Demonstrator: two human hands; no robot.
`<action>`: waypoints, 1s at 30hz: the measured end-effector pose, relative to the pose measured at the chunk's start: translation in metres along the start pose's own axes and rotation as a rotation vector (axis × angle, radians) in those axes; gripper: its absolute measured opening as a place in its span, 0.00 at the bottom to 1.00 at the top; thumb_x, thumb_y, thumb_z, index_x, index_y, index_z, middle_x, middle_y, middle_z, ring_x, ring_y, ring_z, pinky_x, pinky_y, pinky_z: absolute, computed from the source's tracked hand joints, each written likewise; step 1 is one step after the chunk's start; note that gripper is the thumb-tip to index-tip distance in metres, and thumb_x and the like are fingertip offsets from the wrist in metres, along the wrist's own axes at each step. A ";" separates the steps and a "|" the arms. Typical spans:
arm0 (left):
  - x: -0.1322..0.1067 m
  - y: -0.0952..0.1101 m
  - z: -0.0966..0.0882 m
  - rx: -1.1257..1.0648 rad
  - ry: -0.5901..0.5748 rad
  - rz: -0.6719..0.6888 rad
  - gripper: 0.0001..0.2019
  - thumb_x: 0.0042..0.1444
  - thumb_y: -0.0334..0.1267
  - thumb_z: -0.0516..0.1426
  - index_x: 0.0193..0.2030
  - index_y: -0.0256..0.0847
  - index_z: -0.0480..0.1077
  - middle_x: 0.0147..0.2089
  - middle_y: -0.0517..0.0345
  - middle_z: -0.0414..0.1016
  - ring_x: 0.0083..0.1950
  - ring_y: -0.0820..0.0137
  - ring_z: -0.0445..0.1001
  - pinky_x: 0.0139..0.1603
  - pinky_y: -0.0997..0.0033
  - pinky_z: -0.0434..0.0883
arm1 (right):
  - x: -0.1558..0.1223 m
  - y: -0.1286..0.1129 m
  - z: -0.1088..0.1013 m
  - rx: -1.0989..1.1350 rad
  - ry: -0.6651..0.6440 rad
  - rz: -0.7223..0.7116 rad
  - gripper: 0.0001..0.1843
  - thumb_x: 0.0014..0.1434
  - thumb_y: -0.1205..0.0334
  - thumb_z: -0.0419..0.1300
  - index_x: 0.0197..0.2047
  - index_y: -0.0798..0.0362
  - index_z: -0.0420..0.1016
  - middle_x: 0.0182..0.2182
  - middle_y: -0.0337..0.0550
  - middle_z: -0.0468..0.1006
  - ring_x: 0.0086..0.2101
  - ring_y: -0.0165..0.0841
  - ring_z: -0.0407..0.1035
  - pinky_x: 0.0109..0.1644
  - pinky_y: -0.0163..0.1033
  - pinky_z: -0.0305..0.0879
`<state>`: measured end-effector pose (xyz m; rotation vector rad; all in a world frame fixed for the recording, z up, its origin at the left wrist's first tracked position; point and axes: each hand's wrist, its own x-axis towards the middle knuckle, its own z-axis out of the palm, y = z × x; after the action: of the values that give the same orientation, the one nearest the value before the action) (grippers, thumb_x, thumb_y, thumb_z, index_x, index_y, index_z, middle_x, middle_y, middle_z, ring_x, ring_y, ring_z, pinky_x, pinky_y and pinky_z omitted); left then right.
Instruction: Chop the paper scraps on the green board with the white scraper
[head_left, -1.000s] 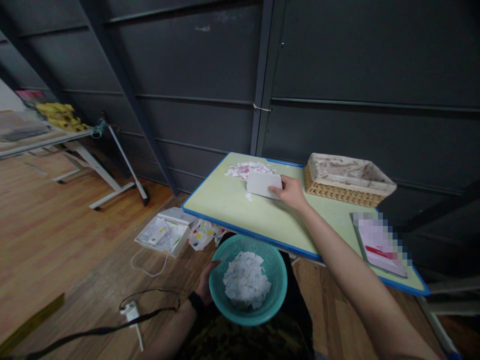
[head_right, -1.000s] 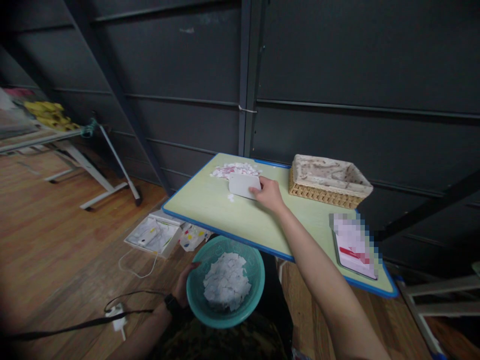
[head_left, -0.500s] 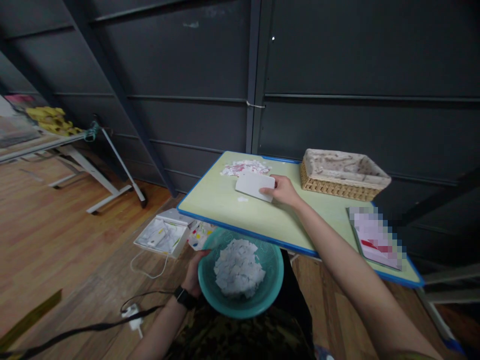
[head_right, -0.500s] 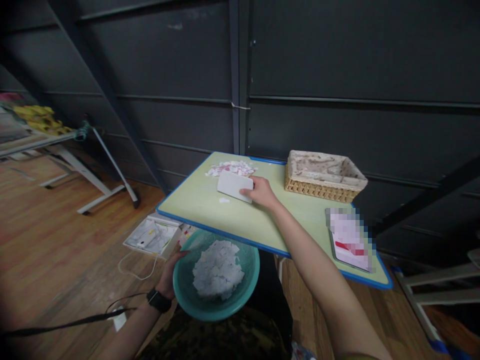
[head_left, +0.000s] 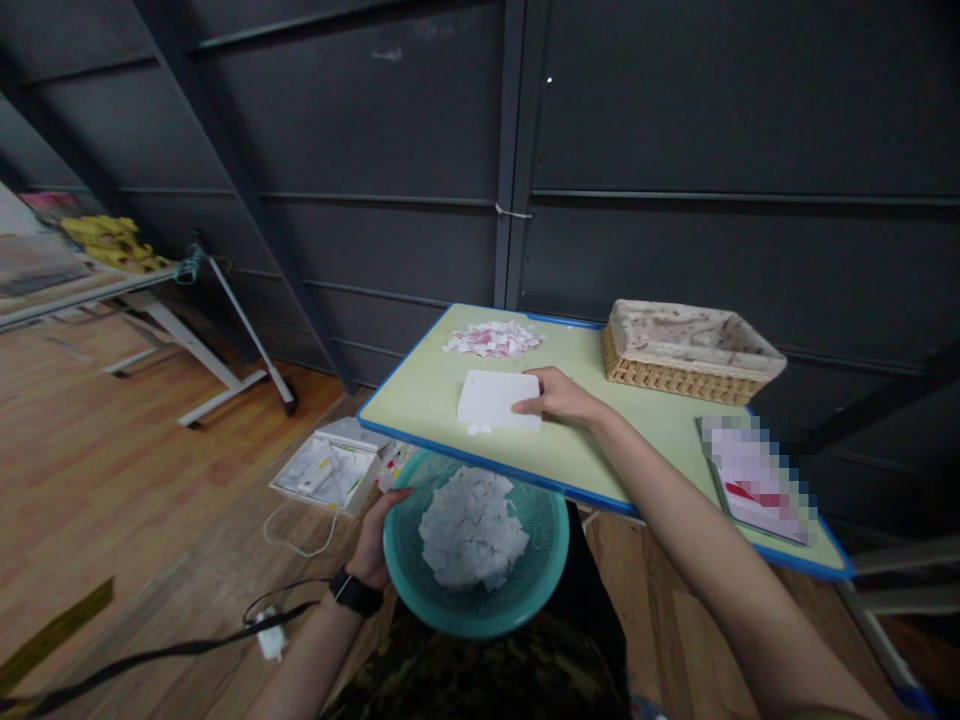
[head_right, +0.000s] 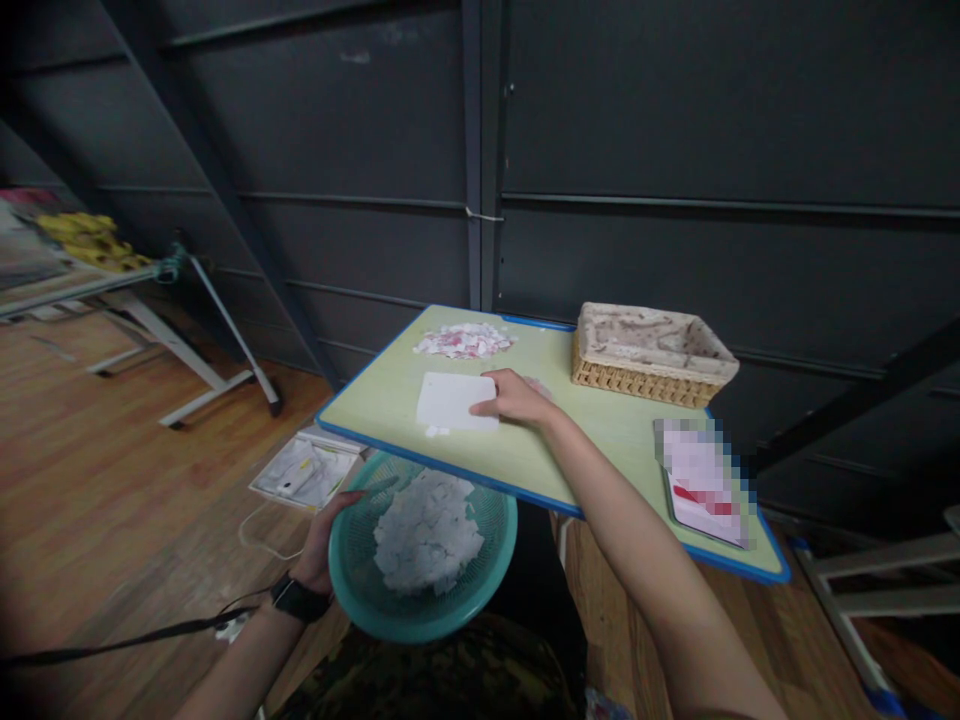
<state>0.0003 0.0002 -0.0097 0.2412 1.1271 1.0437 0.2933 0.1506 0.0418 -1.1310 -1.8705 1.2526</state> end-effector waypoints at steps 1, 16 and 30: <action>0.000 0.000 0.000 -0.003 -0.002 -0.006 0.08 0.58 0.30 0.54 0.37 0.31 0.75 0.23 0.52 0.82 0.21 0.65 0.78 0.27 0.67 0.75 | -0.001 -0.002 0.001 0.022 -0.020 0.007 0.21 0.38 0.55 0.71 0.33 0.59 0.75 0.27 0.38 0.75 0.27 0.29 0.64 0.29 0.33 0.59; -0.005 0.002 0.000 -0.033 -0.012 -0.010 0.08 0.55 0.30 0.58 0.39 0.31 0.76 0.31 0.47 0.84 0.34 0.57 0.83 0.42 0.60 0.77 | -0.006 -0.018 0.014 0.127 -0.143 0.091 0.20 0.35 0.58 0.73 0.30 0.57 0.73 0.24 0.34 0.73 0.25 0.26 0.63 0.27 0.32 0.57; -0.001 0.000 -0.002 -0.030 -0.011 -0.016 0.07 0.54 0.31 0.57 0.38 0.33 0.76 0.28 0.51 0.84 0.28 0.60 0.82 0.35 0.63 0.78 | -0.002 -0.011 0.001 0.328 0.192 0.057 0.26 0.34 0.52 0.75 0.34 0.57 0.75 0.28 0.41 0.78 0.26 0.30 0.67 0.29 0.35 0.61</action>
<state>-0.0015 -0.0014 -0.0103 0.2140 1.1011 1.0433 0.2896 0.1467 0.0518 -1.0875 -1.4392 1.3697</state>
